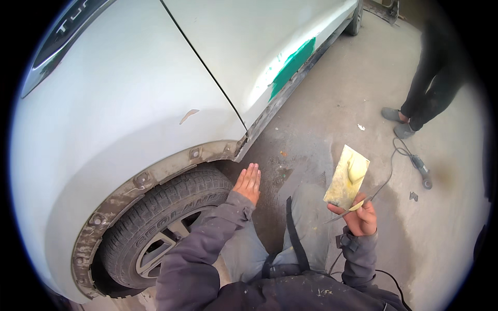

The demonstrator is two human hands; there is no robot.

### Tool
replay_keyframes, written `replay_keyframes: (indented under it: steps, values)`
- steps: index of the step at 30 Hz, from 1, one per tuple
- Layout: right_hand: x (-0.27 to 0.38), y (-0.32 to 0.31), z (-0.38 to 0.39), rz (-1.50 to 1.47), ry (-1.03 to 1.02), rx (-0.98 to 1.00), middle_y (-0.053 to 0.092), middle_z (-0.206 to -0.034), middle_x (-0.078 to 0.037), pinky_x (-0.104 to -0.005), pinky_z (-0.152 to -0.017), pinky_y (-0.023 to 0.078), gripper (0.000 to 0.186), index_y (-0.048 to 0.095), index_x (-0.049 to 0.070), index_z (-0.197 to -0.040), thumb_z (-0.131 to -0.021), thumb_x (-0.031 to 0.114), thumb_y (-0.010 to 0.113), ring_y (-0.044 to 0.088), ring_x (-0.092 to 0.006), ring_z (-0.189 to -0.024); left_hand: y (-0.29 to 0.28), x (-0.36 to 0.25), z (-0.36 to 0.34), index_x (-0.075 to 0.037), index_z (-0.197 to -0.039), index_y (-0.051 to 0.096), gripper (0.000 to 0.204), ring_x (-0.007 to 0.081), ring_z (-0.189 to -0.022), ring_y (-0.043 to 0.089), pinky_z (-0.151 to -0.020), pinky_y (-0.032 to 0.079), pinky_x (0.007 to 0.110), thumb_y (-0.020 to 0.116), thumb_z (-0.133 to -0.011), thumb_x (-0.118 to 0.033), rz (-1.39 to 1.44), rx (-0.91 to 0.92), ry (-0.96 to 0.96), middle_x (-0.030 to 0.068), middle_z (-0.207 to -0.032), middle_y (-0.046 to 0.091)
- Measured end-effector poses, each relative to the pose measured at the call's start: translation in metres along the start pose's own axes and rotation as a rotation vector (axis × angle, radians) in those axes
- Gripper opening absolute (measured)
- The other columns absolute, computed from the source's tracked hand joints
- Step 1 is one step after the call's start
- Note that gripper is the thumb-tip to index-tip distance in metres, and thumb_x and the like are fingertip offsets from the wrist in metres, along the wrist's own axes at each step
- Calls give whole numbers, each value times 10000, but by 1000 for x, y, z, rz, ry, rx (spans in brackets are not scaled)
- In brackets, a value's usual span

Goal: The person mixes a yellow body filler with a hardener on a mixing board using a putty knife. They then apply the mixed filler to a damaged area on the front fender of a white car, smoothing it over the surface.

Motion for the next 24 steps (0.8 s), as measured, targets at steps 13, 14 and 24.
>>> replay_keyframes:
  steps: [13,14,24]
  values:
    - [-60,50,-24,-44,378,239,406,-1385,-178,-654,-1021,337,278,548,-74,-1122,-905,100,558,410,-389,-1293,73,-35,120,-104,-1437,359,622,436,-1279,388,-1037,346,509,490,-935,-448,673,365,-928,321,-1397,358]
    - [-63,60,-29,-39,395,253,411,-1379,-173,-650,-1024,338,298,539,-75,-1150,-908,98,557,416,-388,-1288,62,-15,112,-62,-1421,374,600,404,-1260,428,-1028,367,482,460,-959,-434,1118,248,-853,306,-1381,396]
    - [-129,72,-26,86,626,323,268,-1489,-142,-622,-1032,362,311,528,-67,-1226,-939,52,509,350,-363,-1339,-58,-58,86,83,-1287,463,417,236,-1102,574,-966,437,356,504,-982,-197,2558,-185,-693,153,-1227,568]
Point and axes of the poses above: each hand's wrist, its own z-axis away from the middle knuckle, its own y-axis out of the palm, x = y × z, the point moved 2 cm from there along -z, towards the middle knuckle
